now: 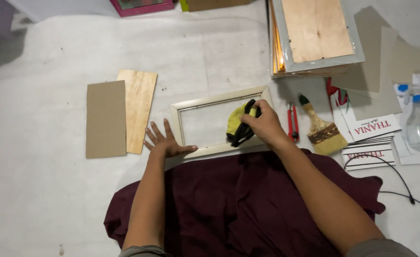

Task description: Stapling material into a wooden frame using a manual staple gun

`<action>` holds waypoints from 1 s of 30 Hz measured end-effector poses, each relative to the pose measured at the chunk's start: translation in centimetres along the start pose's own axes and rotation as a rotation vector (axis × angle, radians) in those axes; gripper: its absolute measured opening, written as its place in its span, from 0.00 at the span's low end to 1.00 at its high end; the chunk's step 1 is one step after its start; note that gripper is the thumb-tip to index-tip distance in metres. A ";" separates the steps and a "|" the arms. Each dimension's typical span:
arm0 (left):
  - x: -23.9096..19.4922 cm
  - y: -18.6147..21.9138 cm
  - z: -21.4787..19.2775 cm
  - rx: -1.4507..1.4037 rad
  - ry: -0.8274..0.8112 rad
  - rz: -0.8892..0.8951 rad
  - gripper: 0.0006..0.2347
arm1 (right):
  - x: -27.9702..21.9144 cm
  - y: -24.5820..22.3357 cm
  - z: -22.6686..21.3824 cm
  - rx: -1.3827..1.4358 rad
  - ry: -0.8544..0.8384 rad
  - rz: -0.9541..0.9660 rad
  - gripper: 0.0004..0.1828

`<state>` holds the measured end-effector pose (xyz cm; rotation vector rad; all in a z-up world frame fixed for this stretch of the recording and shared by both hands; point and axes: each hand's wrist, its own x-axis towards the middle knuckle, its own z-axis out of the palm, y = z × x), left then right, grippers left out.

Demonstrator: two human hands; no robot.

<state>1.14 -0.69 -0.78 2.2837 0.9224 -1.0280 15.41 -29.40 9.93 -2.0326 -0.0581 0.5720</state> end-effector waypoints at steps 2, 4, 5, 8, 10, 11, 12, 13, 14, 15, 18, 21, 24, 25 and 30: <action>-0.4 0.2 -0.2 0.005 -0.001 -0.002 0.69 | 0.5 0.6 0.2 0.003 0.011 0.013 0.28; -0.4 0.4 -0.4 0.006 -0.002 -0.004 0.69 | 0.9 0.9 -0.1 0.001 0.021 0.024 0.30; -0.4 0.4 -0.4 0.007 -0.005 -0.011 0.69 | 1.0 1.1 -0.2 -0.019 -0.001 0.014 0.29; -0.4 0.4 -0.4 0.013 -0.007 -0.019 0.69 | 0.7 1.2 0.0 -0.019 -0.025 0.019 0.26; -0.5 0.5 -0.3 0.017 -0.005 -0.016 0.69 | 1.4 2.3 0.2 -0.001 -0.025 0.034 0.25; -0.4 0.5 -0.3 0.016 -0.005 -0.019 0.69 | 2.3 3.4 0.4 -0.103 -0.022 0.047 0.28; -0.4 0.5 -0.4 0.014 -0.005 -0.021 0.69 | 3.2 4.5 0.7 -0.204 -0.018 0.061 0.31; -0.5 0.5 -0.4 0.014 -0.003 -0.020 0.69 | 3.4 4.6 0.7 -0.204 -0.017 0.059 0.31; -0.6 0.5 -0.4 0.008 -0.002 -0.019 0.69 | 3.6 4.8 0.8 -0.302 -0.019 0.084 0.29; -0.7 0.4 -0.3 0.004 -0.001 -0.019 0.69 | 3.7 5.0 1.0 -0.400 -0.022 0.110 0.27; -0.4 0.3 -0.2 0.001 0.004 -0.013 0.69 | 1.6 1.9 0.4 -0.486 -0.038 0.044 0.27; -1.3 0.4 -0.6 -0.039 0.010 0.007 0.68 | 1.8 3.1 1.3 -0.628 -0.029 -0.025 0.36; -1.0 0.3 -0.4 -0.028 0.014 0.013 0.68 | 1.5 3.1 1.7 -0.739 -0.094 -0.144 0.29; -0.7 0.1 -0.3 -0.033 0.014 0.008 0.68 | 1.8 3.7 2.1 -0.741 -0.100 -0.148 0.29; -0.4 -0.1 -0.3 -0.040 -0.002 0.019 0.69 | 0.7 3.8 2.9 -0.927 -0.288 -0.190 0.38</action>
